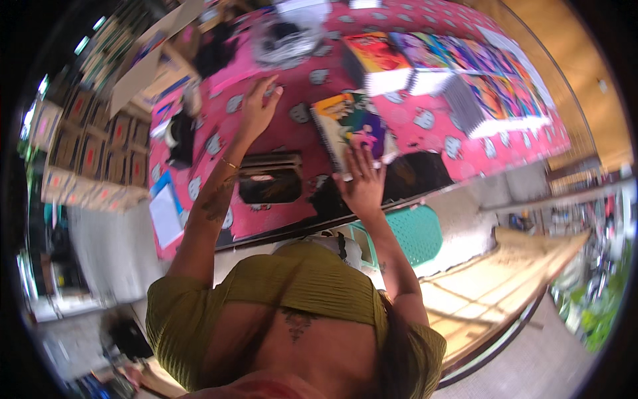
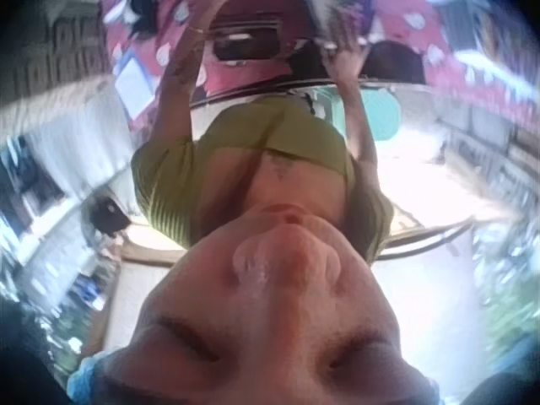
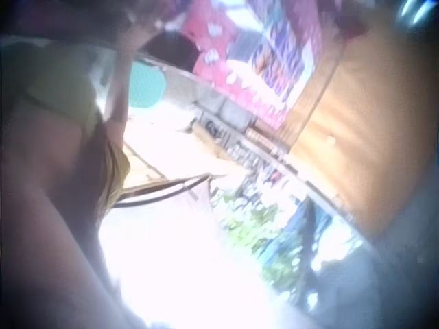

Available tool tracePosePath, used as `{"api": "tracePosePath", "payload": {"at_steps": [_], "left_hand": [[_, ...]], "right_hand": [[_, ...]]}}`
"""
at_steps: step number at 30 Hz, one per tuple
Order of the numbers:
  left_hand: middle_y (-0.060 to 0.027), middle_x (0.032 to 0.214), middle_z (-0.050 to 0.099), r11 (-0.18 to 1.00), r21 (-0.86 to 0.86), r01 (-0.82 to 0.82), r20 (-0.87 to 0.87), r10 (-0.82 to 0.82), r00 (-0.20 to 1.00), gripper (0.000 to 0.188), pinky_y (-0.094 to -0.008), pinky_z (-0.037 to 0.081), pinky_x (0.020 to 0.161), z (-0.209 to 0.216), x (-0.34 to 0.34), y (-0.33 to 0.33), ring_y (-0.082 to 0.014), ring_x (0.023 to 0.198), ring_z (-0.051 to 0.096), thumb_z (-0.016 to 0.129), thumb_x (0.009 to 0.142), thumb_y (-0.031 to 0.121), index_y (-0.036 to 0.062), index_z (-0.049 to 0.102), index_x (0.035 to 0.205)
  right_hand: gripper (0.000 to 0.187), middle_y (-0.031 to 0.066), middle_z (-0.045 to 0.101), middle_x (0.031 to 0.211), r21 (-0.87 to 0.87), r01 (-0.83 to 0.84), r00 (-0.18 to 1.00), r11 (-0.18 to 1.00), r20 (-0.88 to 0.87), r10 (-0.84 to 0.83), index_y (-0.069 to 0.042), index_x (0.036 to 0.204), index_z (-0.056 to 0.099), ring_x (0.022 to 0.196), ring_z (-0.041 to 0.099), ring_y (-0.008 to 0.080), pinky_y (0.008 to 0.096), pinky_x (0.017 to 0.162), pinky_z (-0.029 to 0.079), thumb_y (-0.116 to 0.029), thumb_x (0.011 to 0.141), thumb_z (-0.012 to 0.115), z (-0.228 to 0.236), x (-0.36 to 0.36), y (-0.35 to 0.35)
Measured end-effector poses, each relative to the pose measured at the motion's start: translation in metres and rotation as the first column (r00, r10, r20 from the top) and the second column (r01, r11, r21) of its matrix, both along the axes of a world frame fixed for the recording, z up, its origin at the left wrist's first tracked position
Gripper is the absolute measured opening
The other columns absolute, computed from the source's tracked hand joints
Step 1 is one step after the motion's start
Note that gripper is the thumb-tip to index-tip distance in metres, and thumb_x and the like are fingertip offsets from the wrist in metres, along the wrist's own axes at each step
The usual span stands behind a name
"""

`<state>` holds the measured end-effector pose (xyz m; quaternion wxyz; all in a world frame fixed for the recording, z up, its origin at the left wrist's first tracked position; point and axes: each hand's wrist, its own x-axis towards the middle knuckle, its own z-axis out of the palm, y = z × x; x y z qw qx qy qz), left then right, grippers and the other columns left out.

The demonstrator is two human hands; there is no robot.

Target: The person wraps individual books in plastic sleeves and secures them with adhesive tape, working at a table covered with a pink cloth.

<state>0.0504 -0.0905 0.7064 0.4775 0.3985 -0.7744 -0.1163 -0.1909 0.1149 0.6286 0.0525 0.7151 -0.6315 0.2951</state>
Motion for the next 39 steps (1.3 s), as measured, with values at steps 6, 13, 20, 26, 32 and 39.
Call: {"api": "tracePosePath", "payload": {"at_steps": [6,13,20,26,32,39], "left_hand": [[-0.0232,0.116,0.058,0.751,0.024,-0.660,0.026,0.659,0.751,0.042,-0.0475,0.048,0.089,-0.049,0.224,0.055,-0.0429,0.105,0.058,0.066,0.090,0.022,0.0077,0.058,0.128],[-0.0267,0.135,0.049,-0.101,0.318,-0.943,0.637,0.759,0.133,0.086,-0.0545,0.040,0.103,-0.133,0.436,0.173,-0.0439,0.131,0.042,0.069,0.078,0.060,0.0089,0.046,0.143],[-0.0259,0.133,0.055,-0.013,0.428,-0.904,0.739,0.581,0.342,0.090,-0.0454,0.041,0.107,-0.142,0.481,0.198,-0.0378,0.129,0.049,0.076,0.072,0.057,-0.0030,0.051,0.134],[-0.0242,0.131,0.058,-0.035,0.625,-0.780,0.638,0.598,0.485,0.097,-0.0453,0.043,0.106,-0.140,0.509,0.194,-0.0372,0.130,0.049,0.081,0.063,0.055,-0.0044,0.051,0.134],[-0.0313,0.125,0.056,-0.106,0.533,-0.839,0.658,0.675,0.332,0.101,-0.0453,0.047,0.101,-0.131,0.473,0.186,-0.0351,0.134,0.044,0.088,0.060,0.048,-0.0054,0.045,0.134],[-0.0253,0.108,0.067,0.058,0.687,-0.725,0.402,0.800,0.445,0.089,-0.0478,0.052,0.090,-0.116,0.473,0.208,-0.0426,0.104,0.064,0.089,0.062,0.041,-0.0038,0.044,0.124]], "right_hand": [[0.050,0.0146,0.050,0.142,-0.191,-0.265,0.902,0.945,0.296,0.313,-0.006,0.135,0.056,0.134,0.044,0.0354,0.0520,0.110,0.032,-0.022,0.088,0.067,0.055,0.076,-0.005],[0.048,0.0124,0.055,0.136,0.234,-0.936,0.329,0.264,0.849,0.413,-0.004,0.137,0.052,0.127,0.052,0.0257,0.0403,0.103,0.043,-0.026,0.096,0.064,0.022,0.281,-0.021],[0.057,0.0173,0.060,0.129,0.457,-0.867,0.427,0.198,0.887,-0.177,-0.002,0.135,0.054,0.115,0.058,0.0247,0.0380,0.094,0.048,-0.029,0.088,0.071,-0.044,0.461,-0.059],[0.054,0.0207,0.060,0.125,0.177,-0.786,0.596,0.592,0.470,0.651,-0.003,0.133,0.056,0.118,0.057,0.0357,0.0424,0.099,0.046,-0.018,0.083,0.070,-0.074,0.563,-0.136],[0.046,0.0237,0.061,0.120,0.288,-0.746,0.645,0.601,0.086,0.759,0.000,0.127,0.058,0.115,0.057,0.0388,0.0504,0.098,0.045,-0.007,0.082,0.055,-0.088,0.612,-0.211],[0.028,0.0246,0.067,0.107,0.435,-0.689,0.631,0.580,-0.035,0.775,0.001,0.107,0.066,0.103,0.064,0.0410,0.0510,0.090,0.050,-0.009,0.082,0.060,-0.053,0.623,-0.252]]}}
